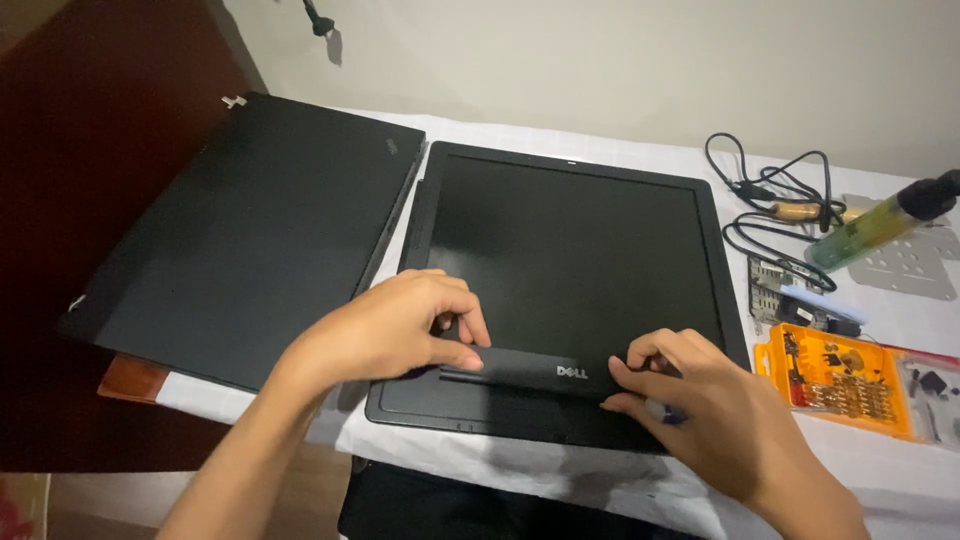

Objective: Removing an LCD panel from a laptop lid by unscrewing fasteners and prying the plastic bezel.

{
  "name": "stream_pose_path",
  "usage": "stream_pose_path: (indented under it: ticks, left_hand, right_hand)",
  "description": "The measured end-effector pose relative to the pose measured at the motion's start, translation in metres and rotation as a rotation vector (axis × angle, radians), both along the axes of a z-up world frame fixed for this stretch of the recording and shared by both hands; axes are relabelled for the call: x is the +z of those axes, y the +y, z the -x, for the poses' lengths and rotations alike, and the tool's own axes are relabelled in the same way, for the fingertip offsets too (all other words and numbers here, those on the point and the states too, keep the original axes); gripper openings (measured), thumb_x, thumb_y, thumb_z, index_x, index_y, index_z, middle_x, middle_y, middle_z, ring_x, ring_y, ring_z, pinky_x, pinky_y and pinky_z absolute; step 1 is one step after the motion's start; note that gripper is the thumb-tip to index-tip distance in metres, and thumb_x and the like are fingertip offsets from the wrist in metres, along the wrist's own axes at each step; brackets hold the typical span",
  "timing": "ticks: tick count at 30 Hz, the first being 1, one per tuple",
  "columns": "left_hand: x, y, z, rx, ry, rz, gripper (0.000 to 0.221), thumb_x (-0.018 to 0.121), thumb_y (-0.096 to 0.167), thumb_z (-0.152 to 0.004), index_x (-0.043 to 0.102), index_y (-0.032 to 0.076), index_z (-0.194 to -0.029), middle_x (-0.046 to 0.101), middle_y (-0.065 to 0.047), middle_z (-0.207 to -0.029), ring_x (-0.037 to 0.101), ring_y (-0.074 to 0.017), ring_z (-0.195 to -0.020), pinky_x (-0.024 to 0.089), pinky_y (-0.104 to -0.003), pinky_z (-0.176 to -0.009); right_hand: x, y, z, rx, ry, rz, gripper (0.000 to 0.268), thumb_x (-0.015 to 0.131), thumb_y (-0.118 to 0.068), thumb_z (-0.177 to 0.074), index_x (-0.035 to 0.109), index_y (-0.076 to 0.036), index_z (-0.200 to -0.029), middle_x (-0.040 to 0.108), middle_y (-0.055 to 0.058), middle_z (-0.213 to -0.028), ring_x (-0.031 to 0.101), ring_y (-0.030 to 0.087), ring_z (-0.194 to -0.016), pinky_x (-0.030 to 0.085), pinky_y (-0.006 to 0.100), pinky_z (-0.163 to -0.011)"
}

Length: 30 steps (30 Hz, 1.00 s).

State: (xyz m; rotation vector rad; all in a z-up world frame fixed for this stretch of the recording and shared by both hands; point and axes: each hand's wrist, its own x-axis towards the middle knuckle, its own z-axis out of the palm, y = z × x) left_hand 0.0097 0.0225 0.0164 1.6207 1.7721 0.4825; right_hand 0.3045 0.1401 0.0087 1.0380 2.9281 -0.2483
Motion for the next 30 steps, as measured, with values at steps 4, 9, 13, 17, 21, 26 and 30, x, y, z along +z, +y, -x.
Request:
stream_pose_path:
  ticks: [4, 9, 13, 17, 21, 26, 30]
  left_hand:
    - [0.018, 0.021, 0.000, -0.039, 0.044, 0.233, 0.017, 0.089, 0.027, -0.080, 0.077, 0.021, -0.091, 0.072, 0.009, -0.085, 0.061, -0.0095, -0.073, 0.042, -0.029, -0.063]
    - [0.025, 0.046, -0.002, -0.156, 0.164, 0.322, 0.033, 0.094, 0.032, -0.067, 0.075, 0.020, -0.092, 0.073, 0.009, -0.082, 0.063, -0.0108, -0.070, 0.044, -0.028, -0.065]
    - [0.040, 0.050, -0.007, -0.138, 0.223, 0.444, 0.038, 0.093, 0.028, -0.069, 0.073, 0.017, -0.099, 0.070, 0.004, -0.091, 0.064, -0.0155, -0.083, 0.047, -0.029, -0.072]
    - [0.029, 0.037, 0.015, -0.240, 0.057, 0.286, 0.034, 0.090, 0.021, -0.076, 0.071, 0.016, -0.103, 0.072, 0.007, -0.084, 0.064, -0.0099, -0.073, 0.048, -0.026, -0.068]
    - [-0.007, 0.015, 0.033, -0.081, -0.014, -0.153, 0.021, 0.076, 0.031, -0.088, 0.075, 0.019, -0.105, 0.072, 0.003, -0.099, 0.064, -0.0120, -0.094, 0.049, -0.029, -0.083]
    - [-0.036, 0.009, 0.013, 0.224, -0.075, -0.381, 0.052, 0.039, 0.040, -0.105, 0.055, 0.005, -0.141, 0.041, -0.016, -0.160, 0.018, -0.0298, -0.157, 0.019, -0.048, -0.123]
    - [-0.047, 0.010, 0.004, 0.231, 0.041, -0.396, 0.053, 0.034, 0.034, -0.108, 0.046, 0.000, -0.147, 0.036, -0.013, -0.164, 0.015, -0.0281, -0.157, 0.020, -0.046, -0.123]
  right_hand:
    - [-0.001, 0.002, -0.001, 0.046, 0.039, -0.021, 0.018, 0.075, -0.047, -0.084, 0.080, -0.041, -0.100, 0.063, -0.022, -0.097, 0.060, 0.005, -0.080, 0.050, 0.033, -0.041]
    - [0.001, 0.002, 0.003, 0.012, 0.030, 0.025, 0.021, 0.077, -0.050, -0.081, 0.081, -0.043, -0.100, 0.064, -0.025, -0.095, 0.060, 0.001, -0.086, 0.053, 0.032, -0.051]
    - [0.005, 0.000, 0.004, -0.056, 0.020, 0.068, 0.017, 0.078, -0.050, -0.080, 0.085, -0.043, -0.094, 0.067, -0.027, -0.093, 0.060, 0.000, -0.085, 0.050, 0.030, -0.052]
    - [0.002, -0.001, 0.001, -0.049, 0.100, 0.055, 0.016, 0.080, -0.047, -0.078, 0.085, -0.041, -0.092, 0.068, -0.026, -0.091, 0.060, 0.001, -0.082, 0.048, 0.029, -0.052]
    - [-0.005, 0.002, 0.001, -0.086, 0.031, 0.038, 0.019, 0.078, -0.052, -0.078, 0.084, -0.047, -0.095, 0.068, -0.028, -0.097, 0.061, -0.001, -0.094, 0.052, 0.030, -0.058]
    - [-0.002, 0.002, 0.002, -0.039, 0.111, 0.035, 0.015, 0.081, -0.048, -0.077, 0.087, -0.039, -0.087, 0.069, -0.026, -0.091, 0.063, -0.003, -0.090, 0.047, 0.028, -0.048]
    - [-0.014, 0.008, -0.005, 0.018, 0.144, -0.038, 0.019, 0.080, -0.048, -0.076, 0.085, -0.041, -0.093, 0.067, -0.026, -0.098, 0.063, 0.000, -0.087, 0.048, 0.034, -0.042]
